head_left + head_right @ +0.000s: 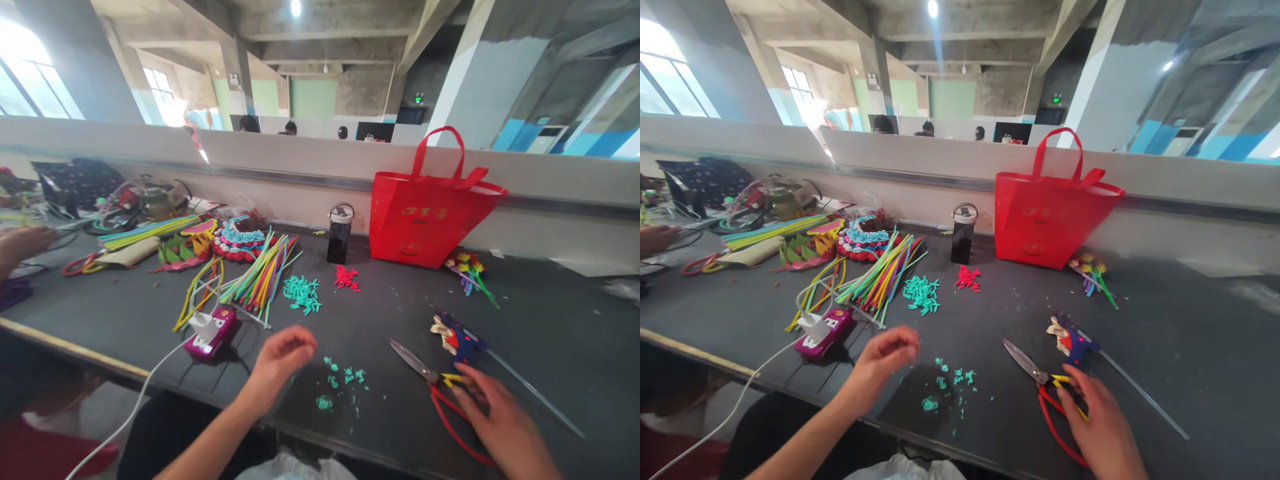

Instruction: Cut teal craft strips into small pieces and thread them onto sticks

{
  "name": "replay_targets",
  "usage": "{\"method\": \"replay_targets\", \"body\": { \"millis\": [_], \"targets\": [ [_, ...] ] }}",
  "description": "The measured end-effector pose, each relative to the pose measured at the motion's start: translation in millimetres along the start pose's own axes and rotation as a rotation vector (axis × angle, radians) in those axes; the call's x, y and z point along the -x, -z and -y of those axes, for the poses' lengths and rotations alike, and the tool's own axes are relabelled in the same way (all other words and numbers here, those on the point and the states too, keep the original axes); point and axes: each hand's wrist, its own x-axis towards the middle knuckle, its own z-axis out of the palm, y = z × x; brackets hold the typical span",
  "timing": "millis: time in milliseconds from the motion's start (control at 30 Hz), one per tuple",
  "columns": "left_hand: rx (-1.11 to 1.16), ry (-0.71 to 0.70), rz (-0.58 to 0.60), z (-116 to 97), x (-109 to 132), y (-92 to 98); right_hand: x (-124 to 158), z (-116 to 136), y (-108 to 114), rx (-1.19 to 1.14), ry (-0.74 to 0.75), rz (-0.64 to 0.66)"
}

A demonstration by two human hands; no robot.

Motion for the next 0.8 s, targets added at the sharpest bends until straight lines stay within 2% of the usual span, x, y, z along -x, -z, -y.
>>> {"method": "replay_targets", "body": {
  "millis": [67, 100, 167, 200, 267, 367, 467, 600, 733, 800],
  "targets": [
    [0.224, 0.234, 0.212, 17.4, 37.3, -7.7, 21.2, 13.8, -15.9, -0.265, -0.046, -0.099],
    [0.294, 0.367, 0.310, 32.7, 53.5, -10.0, 31.9, 22.2, -28.3, -0.431, -0.050, -0.090],
    [0.350, 0.549, 0.374, 71.6, 79.0, -10.7, 48.2, 40.0, -57.7, -0.625, -0.065, -0.004],
    [0.369, 0.632, 0.354, 91.7, 88.2, -9.3, 52.2, 48.7, -72.7, -0.680, -0.073, 0.018],
    [0.438, 0.771, 0.263, 124.7, 100.1, -4.6, 50.9, 65.1, -99.0, -0.726, -0.083, -0.036],
    [0.645, 0.967, 0.057, 144.1, 104.8, 0.4, 34.0, 90.6, -127.7, -0.752, -0.007, -0.064],
    [0.761, 0.958, -0.012, 138.0, 100.4, -1.3, 21.9, 121.6, -151.2, -0.741, 0.100, 0.073],
    [0.894, 0.878, 0.045, 131.6, 96.3, -6.7, 40.9, 154.8, -177.8, -0.749, 0.210, 0.283],
    [0.962, 0.831, 0.071, 133.6, 98.7, -4.3, 71.7, 162.3, -182.0, -0.809, 0.194, 0.450],
    [0.978, 0.840, 0.082, 132.8, 100.3, -0.6, 69.5, 163.7, -177.4, -0.855, 0.164, 0.516]
  ]
}}
